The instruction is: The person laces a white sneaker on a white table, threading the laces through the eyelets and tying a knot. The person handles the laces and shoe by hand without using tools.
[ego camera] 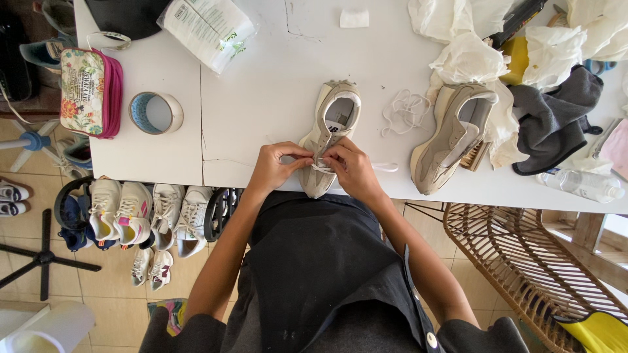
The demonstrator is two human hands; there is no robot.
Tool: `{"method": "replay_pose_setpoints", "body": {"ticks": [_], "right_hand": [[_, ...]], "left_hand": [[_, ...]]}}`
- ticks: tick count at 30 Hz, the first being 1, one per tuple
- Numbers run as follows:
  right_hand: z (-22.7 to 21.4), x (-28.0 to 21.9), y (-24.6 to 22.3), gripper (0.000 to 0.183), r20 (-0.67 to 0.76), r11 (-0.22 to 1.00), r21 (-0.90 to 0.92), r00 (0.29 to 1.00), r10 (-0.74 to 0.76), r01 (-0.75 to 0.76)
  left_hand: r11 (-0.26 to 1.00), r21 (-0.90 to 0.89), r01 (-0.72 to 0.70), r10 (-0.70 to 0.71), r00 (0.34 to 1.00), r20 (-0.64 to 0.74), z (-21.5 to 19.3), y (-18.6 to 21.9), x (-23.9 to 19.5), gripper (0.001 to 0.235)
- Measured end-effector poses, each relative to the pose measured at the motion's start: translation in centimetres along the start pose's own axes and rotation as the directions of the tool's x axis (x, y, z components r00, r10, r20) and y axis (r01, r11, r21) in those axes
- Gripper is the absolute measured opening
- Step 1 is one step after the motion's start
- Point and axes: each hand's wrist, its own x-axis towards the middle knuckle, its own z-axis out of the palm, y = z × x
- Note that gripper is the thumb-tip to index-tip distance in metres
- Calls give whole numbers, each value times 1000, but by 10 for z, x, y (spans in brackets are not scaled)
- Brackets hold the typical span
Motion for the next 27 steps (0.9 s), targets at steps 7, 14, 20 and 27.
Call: {"method": "replay_pose_setpoints", "body": {"ticks": [7, 14, 20, 27], "right_hand": [[8, 0, 2, 6, -20, 993, -114, 999, 30, -32], [3, 0, 2, 10, 52, 960, -278, 999, -11, 25], [1, 3, 9, 12, 82, 963, -264, 996, -41, 61], [2, 2, 18, 14, 101, 943, -310, 991, -89, 117]], "left_hand": [[1000, 11, 11, -11, 1000, 12, -5, -3, 1, 17], [1000, 18, -4, 4, 1000, 8, -2, -8, 1, 15], [1000, 22, 2, -3, 1000, 13, -3, -9, 4, 15], [999, 47, -19, 18, 1000, 24, -3, -10, 4, 14]]}}
